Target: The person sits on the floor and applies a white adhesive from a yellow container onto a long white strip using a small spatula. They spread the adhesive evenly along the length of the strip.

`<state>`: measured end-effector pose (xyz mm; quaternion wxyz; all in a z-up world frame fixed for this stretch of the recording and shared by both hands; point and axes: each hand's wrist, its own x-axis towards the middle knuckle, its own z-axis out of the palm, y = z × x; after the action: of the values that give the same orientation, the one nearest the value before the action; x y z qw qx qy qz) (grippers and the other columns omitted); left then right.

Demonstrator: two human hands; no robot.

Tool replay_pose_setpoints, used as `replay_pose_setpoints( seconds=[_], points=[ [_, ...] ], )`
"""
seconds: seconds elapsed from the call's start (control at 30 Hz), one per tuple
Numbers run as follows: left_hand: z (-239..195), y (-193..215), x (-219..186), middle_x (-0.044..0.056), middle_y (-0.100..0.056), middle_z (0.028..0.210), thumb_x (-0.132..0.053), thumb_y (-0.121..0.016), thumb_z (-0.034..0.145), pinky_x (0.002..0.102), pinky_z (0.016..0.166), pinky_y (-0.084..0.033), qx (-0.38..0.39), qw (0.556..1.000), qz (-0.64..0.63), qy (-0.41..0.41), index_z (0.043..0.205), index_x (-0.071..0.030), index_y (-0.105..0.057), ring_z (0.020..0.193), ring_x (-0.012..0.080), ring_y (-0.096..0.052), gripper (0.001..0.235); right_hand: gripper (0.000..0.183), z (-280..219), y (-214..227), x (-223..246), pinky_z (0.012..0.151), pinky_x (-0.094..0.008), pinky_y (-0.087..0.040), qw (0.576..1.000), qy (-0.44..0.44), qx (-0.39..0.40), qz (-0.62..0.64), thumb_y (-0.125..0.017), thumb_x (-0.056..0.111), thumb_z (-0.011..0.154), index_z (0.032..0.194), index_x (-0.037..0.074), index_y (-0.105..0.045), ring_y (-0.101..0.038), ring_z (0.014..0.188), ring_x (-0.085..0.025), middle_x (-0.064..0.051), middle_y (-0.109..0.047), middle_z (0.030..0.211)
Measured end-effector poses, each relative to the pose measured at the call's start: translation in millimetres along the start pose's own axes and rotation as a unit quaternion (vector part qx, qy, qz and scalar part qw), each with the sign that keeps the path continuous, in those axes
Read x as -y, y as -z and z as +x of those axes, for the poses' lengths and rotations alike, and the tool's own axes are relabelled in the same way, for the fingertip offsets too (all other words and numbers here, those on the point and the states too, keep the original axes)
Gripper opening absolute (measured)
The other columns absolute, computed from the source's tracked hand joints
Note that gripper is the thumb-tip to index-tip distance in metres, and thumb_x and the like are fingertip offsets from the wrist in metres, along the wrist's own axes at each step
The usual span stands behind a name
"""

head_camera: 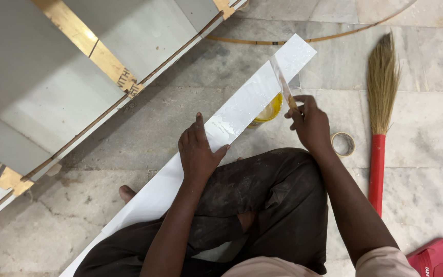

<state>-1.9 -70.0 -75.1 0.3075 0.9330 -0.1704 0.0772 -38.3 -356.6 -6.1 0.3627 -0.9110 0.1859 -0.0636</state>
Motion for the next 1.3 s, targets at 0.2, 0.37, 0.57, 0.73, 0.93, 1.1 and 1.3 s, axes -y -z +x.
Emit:
replay_pose_setpoints(
  seconds=[0.2,0.37,0.57,0.73,0.93,1.1,1.3],
  points=[
    [-10.6,19.0,11.2,0.017,-0.067,0.116,-0.038,-0.09,0.076,0.052,0.095,-0.046,0.026,0.992,-0.014,0.12,0.153,-0.004,-0.035,0.111,0.0341,-0.062,0.101,0.027,4.1,-11.8,21.1,0.068,-0.03,-0.056,0.997,0.018,-0.003,0.079,-0.071,0.013,0.101,0.122,0.002,-0.059,-0.069,0.077,-0.016,-0.014,-0.076,0.098],
    [-17.0,28.4,33.6,0.014,-0.071,0.1,-0.028,-0.082,0.085,0.044,0.076,-0.055,0.035,0.975,-0.122,0.185,0.15,-0.009,-0.038,0.087,0.031,-0.071,0.081,0.031,-10.3,-49.4,51.8,0.075,-0.029,-0.06,0.978,0.167,0.097,0.082,-0.07,0.01,0.095,0.12,0.003,-0.053,-0.075,0.092,-0.018,-0.013,-0.076,0.106],
    [-29.2,49.3,48.6,0.011,-0.072,0.092,-0.024,-0.079,0.086,0.043,0.074,-0.055,0.068,0.959,-0.149,0.23,0.15,-0.011,-0.036,0.083,0.0297,-0.072,0.078,0.033,-41.0,-103.6,92.1,0.058,-0.032,-0.056,0.97,0.054,0.212,0.105,-0.069,0.008,0.092,0.121,0.004,-0.052,-0.071,0.068,-0.018,-0.01,-0.076,0.107],
    [-36.7,66.1,58.8,0.01,-0.072,0.09,-0.024,-0.079,0.086,0.044,0.076,-0.055,0.092,0.959,-0.136,0.232,0.15,-0.011,-0.038,0.085,0.0297,-0.072,0.077,0.023,-51.2,-113.2,86.5,0.06,-0.032,-0.056,0.977,0.052,0.152,0.141,-0.062,0.001,0.096,0.118,0.001,-0.054,-0.071,0.066,-0.018,-0.011,-0.076,0.109],
    [-43.0,84.4,67.6,0.012,-0.076,0.1,-0.024,-0.079,0.085,0.045,0.084,-0.055,0.119,0.957,-0.128,0.231,0.151,-0.011,-0.037,0.096,0.0329,-0.073,0.079,0.029,-41.7,-121.1,99.4,0.063,-0.032,-0.059,0.967,0.083,0.204,0.128,-0.057,-0.004,0.094,0.123,0.004,-0.053,-0.075,0.071,-0.019,-0.013,-0.07,0.12],
    [-58.1,104.8,87.0,0.014,-0.077,0.102,-0.024,-0.08,0.084,0.044,0.089,-0.054,0.126,0.959,-0.109,0.228,0.15,-0.011,-0.037,0.1,0.0343,-0.073,0.08,0.032,-47.5,-138.8,112.1,0.065,-0.033,-0.06,0.956,0.109,0.242,0.127,-0.051,-0.006,0.096,0.126,0.004,-0.051,-0.076,0.074,-0.018,-0.012,-0.066,0.128],
    [-82.0,146.8,119.1,0.013,-0.076,0.106,-0.028,-0.08,0.083,0.043,0.088,-0.056,0.197,0.941,-0.072,0.267,0.15,-0.019,-0.038,0.099,0.0313,-0.074,0.08,0.024,-59.6,-147.3,117.2,0.061,-0.033,-0.059,0.956,0.113,0.242,0.125,-0.049,-0.003,0.098,0.122,0.001,-0.048,-0.077,0.07,-0.019,-0.01,-0.067,0.132]
  ],
)
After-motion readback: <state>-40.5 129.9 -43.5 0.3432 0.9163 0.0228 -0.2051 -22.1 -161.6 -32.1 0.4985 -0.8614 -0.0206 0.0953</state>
